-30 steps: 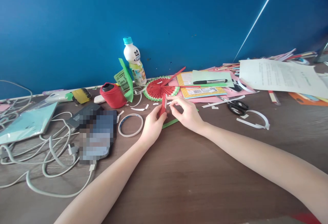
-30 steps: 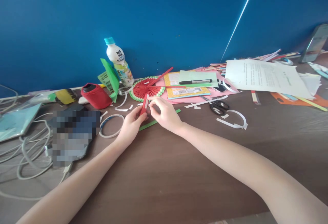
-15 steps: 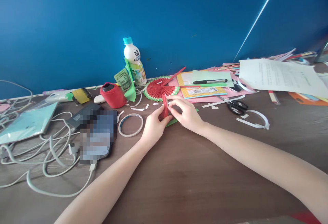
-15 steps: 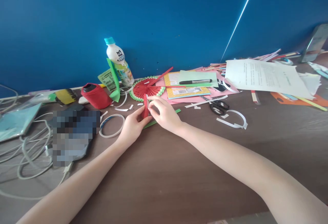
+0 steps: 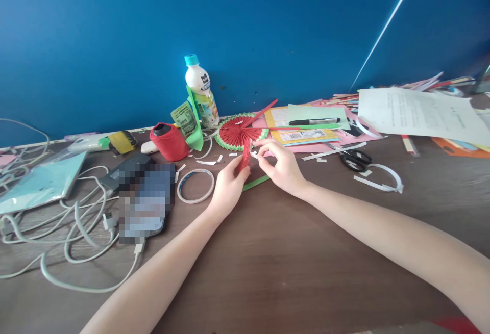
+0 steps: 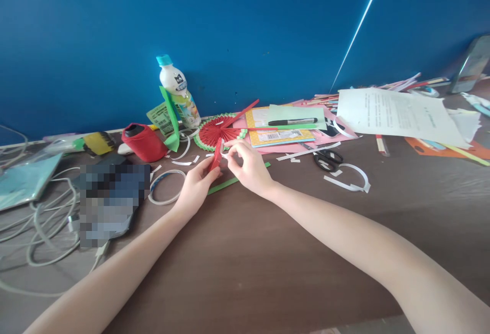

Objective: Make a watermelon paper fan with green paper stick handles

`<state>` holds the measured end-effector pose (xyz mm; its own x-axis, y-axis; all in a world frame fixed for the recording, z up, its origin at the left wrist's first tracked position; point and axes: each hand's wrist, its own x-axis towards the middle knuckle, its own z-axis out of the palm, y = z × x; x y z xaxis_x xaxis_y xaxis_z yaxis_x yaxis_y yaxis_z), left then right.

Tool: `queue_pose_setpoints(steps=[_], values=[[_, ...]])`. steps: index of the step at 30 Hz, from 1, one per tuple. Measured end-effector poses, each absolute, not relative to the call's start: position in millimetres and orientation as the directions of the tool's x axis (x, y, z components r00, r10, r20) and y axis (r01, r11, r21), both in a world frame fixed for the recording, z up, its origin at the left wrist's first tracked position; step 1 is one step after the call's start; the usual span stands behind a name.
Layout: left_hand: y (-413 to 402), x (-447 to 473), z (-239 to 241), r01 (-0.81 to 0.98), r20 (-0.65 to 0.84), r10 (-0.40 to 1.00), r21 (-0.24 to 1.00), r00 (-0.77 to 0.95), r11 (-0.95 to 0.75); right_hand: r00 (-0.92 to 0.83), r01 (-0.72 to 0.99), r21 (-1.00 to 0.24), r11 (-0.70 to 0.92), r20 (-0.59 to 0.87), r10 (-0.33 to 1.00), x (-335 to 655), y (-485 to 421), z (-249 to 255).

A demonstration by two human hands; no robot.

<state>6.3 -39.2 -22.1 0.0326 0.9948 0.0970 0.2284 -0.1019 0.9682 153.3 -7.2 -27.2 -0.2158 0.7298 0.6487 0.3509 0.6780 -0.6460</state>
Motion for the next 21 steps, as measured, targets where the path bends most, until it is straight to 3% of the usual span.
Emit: queue_pose_setpoints(steps=[5, 10, 17, 21], values=[[-37, 5, -23, 0.139, 0.061, 0.997, 0.989, -0.044, -0.054, -0.080, 0.273, -0.780, 0.562, 0.564, 0.822, 156, -2, -28], [-35, 3, -26, 0.112, 0.086, 0.995, 0.990, -0.043, -0.081, -0.029, 0.047, -0.923, 0.382, 0.381, 0.924, 163, 12, -22], [-33, 0, -27, -0.107, 0.106, 0.994, 0.989, 0.030, -0.102, 0.181, -0.014, -0.943, 0.334, 0.326, 0.928, 179, 39, -10], [-35, -1, -20, -0.214, 0.096, 0.992, 0.974, 0.079, -0.077, 0.176, -0.075, -0.956, 0.282, 0.265, 0.948, 183, 47, -18]])
